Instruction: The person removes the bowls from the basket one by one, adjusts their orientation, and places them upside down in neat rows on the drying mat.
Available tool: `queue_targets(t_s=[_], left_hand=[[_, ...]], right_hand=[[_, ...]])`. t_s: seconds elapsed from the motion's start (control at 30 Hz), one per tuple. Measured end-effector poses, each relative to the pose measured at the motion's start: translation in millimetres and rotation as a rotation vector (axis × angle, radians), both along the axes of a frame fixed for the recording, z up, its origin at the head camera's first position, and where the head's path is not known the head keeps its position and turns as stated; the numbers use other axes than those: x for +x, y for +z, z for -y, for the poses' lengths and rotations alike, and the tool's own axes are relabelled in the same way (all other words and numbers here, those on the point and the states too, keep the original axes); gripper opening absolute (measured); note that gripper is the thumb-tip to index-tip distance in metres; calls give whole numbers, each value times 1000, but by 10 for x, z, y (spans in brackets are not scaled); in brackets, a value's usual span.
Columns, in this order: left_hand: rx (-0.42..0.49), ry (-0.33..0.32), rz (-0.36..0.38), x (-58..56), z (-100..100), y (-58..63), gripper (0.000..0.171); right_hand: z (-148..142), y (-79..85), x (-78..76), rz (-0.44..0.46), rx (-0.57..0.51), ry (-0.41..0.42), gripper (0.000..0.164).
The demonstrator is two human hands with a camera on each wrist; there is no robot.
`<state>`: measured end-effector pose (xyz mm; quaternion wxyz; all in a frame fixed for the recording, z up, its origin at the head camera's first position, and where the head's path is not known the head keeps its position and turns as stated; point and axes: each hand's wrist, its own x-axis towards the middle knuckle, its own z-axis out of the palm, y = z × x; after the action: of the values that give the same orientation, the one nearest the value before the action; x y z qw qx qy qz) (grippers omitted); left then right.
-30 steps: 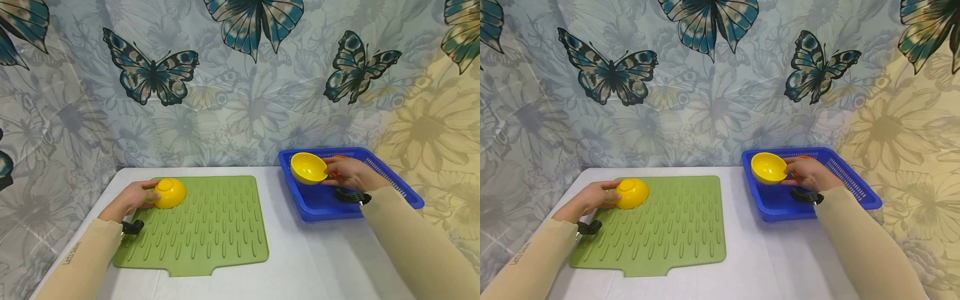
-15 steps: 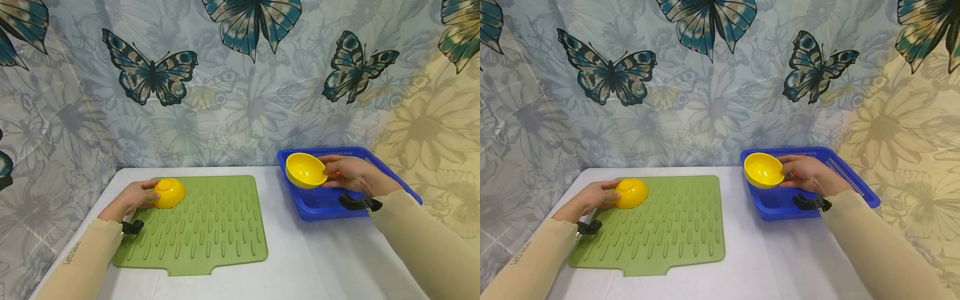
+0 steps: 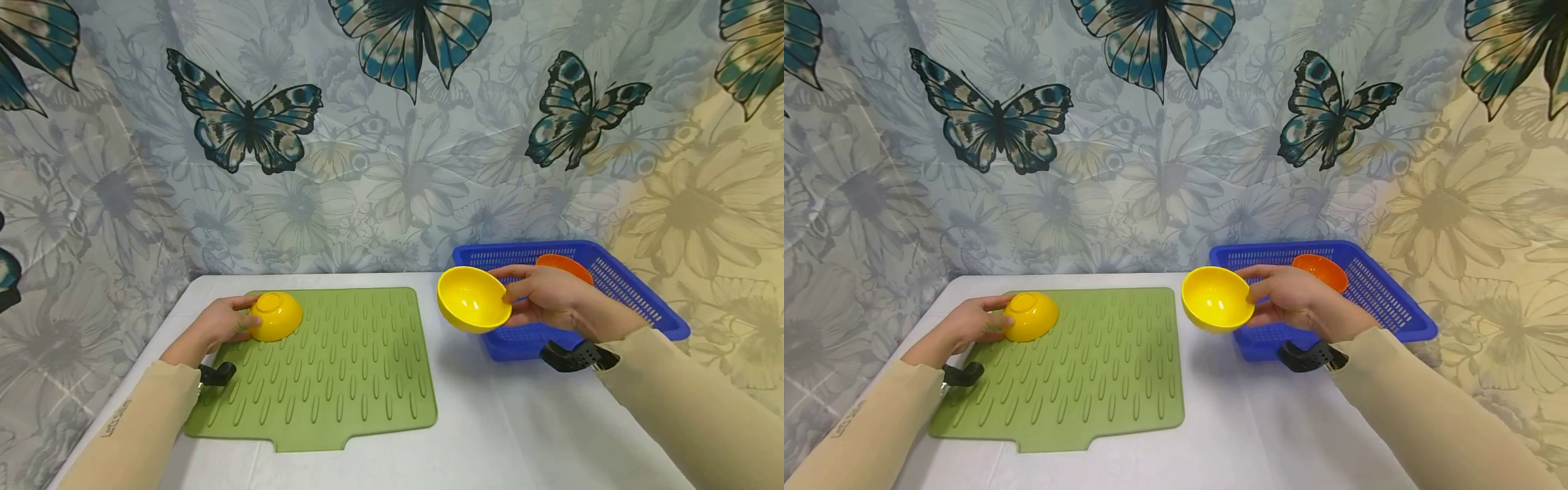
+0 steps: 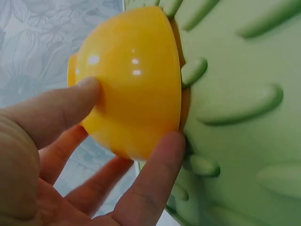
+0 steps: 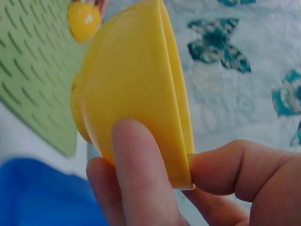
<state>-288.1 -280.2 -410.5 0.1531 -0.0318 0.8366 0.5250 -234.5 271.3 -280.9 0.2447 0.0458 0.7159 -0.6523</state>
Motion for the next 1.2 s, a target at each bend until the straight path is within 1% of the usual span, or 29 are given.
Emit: queue_targets(t_s=[0.13,0.23,0.3,0.37,0.43,0.47,0.5,0.53,0.6,0.67,0.73,0.83,0.9,0.97,1.07,1.2], left_hand=[[-63,12,-32,42,-53,40,72],[-153,9,-83,101,-122,123,72],[-242,2,-131,163,-192,218,72],[-313,-9,-176,244,-293,341,73],[-340,-15,-202,320,-422,459,72],[-308,-17,-202,357,-495,513,72],[-250,-21,-196,391,-568,557,71],[-176,-28,-185,424,-644,597,70],[14,-44,-151,478,-786,644,69],[225,-79,-105,534,-920,667,69],[398,-120,-59,589,-1047,672,68],[583,-179,16,664,-1221,664,66],[661,-200,72,709,-1327,661,65],[711,-215,119,743,-1424,658,65],[768,-232,174,789,-1555,657,65],[835,-253,223,848,-1698,665,65]], right_hand=[[124,-48,62,-17,7,26,65],[202,-90,96,-30,-5,46,63],[242,-114,117,-39,-14,59,63],[275,-133,139,-49,-18,70,62],[308,-144,161,-57,-19,81,61],[324,-147,171,-60,-18,85,61],[341,-151,181,-63,-16,85,61],[357,-155,189,-64,-15,85,61],[390,-166,204,-70,-10,90,61],[420,-180,217,-74,-4,98,60],[450,-194,229,-75,-2,109,60],[498,-209,246,-74,-4,119,61],[530,-215,257,-72,-6,118,61],[563,-220,270,-72,-5,113,62],[613,-225,291,-75,-4,107,62],[675,-230,317,-81,-4,111,62]])
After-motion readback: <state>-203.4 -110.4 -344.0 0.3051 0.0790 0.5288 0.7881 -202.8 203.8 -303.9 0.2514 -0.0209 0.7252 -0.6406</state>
